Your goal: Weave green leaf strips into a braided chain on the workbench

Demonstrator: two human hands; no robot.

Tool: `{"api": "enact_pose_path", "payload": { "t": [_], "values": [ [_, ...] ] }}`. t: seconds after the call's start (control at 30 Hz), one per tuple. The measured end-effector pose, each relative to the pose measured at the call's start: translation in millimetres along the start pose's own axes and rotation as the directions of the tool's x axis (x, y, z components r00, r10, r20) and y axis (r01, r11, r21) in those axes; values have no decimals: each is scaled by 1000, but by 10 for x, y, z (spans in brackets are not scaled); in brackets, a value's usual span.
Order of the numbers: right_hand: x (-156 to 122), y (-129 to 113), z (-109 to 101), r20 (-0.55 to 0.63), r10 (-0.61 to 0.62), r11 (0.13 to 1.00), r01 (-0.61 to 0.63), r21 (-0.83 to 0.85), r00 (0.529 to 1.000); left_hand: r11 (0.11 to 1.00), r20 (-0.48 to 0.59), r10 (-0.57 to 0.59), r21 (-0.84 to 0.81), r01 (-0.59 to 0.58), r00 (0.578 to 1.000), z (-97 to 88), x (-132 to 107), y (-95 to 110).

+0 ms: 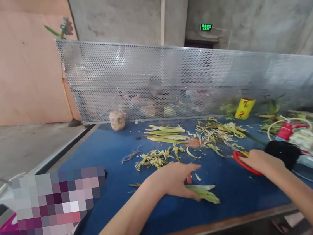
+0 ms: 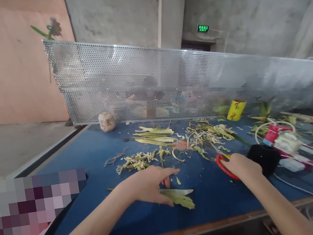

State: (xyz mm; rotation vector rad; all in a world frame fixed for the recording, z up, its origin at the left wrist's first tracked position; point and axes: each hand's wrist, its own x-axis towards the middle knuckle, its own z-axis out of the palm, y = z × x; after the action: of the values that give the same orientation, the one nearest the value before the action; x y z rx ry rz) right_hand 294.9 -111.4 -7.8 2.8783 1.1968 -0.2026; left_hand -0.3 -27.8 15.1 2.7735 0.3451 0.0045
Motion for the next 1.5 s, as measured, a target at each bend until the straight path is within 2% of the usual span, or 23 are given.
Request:
{"api": "enact_pose_path", "payload": {
  "t": [0.07,0.13,0.23,0.27,0.3,0.33,0.37,0.43,0.5,0.57,0.6,0.63,0.7,0.8,0.9,1.0,1.07,1.13,1.2,1.27,1.4,1.5],
  "values": [
    [29,16,29,19,5,1000,-5,-15,1000,1000,31,-19,5,19,999,-19,-61,9],
    [16,-55,47,3,16,999,-16,-42,1000,995,12,-86,46,85,996,-72,-147,8],
    [-116,-319,13,-117,18,995,-29,-92,993,975,-20,-212,70,213,977,-187,-283,-35],
    [-189,-446,-18,-176,-43,994,24,-110,983,967,-22,-246,64,247,969,-223,-321,-58],
    [-271,-588,-57,-260,-201,976,169,-138,945,958,-32,-279,59,280,960,-253,-352,-83],
    [-359,-741,-98,-264,-356,934,335,-124,896,946,-52,-313,65,316,948,-275,-377,-109],
    [-450,-896,-136,-242,-492,868,493,-61,836,936,-75,-339,79,344,938,-286,-396,-135],
    [-632,-1193,-185,-136,-669,734,678,31,731,919,-111,-359,131,372,927,-281,-422,-188],
    [-806,-1443,-185,-1,-782,621,778,92,624,890,-149,-381,208,405,913,-257,-447,-243],
    [-965,-1639,-149,22,-880,472,868,152,475,838,-207,-431,270,475,878,-239,-484,-297],
    [-1036,-1721,-127,24,-908,416,894,164,418,806,-242,-463,285,518,853,-238,-509,-320],
    [-1097,-1798,-110,13,-926,374,914,158,377,779,-269,-492,288,557,828,-243,-536,-339],
    [-1177,-1947,-101,11,-944,330,941,76,330,744,-289,-543,269,611,788,-269,-599,-364],
    [-1157,-2189,-159,67,-944,320,946,-54,324,676,-290,-648,208,707,704,-324,-708,-396],
    [-990,-2456,-239,42,-943,325,942,-88,329,547,-310,-772,122,828,555,-377,-838,-469],
    [-768,-2718,-253,7,-961,276,959,-73,277,407,-324,-859,39,913,397,-418,-955,-559],
    [-622,-2880,-217,-17,-964,267,960,-83,267,337,-306,-897,-6,942,319,-434,-1002,-589],
    [-489,-3025,-154,-42,-962,274,956,-107,271,286,-284,-922,-42,957,263,-439,-1019,-591],
    [-382,-3146,-75,-44,-962,274,955,-114,271,251,-266,-937,-68,965,225,-433,-1015,-582],
    [-313,-3237,11,-39,-964,265,958,-108,262,236,-252,-945,-87,968,208,-420,-1004,-581],
    [-293,-3317,132,-41,-968,252,961,-113,249,232,-242,-949,-103,967,202,-400,-989,-609],
    [-329,-3333,121,-67,-970,242,962,-128,235,229,-262,-945,-102,968,196,-408,-984,-628]
  ]
}}
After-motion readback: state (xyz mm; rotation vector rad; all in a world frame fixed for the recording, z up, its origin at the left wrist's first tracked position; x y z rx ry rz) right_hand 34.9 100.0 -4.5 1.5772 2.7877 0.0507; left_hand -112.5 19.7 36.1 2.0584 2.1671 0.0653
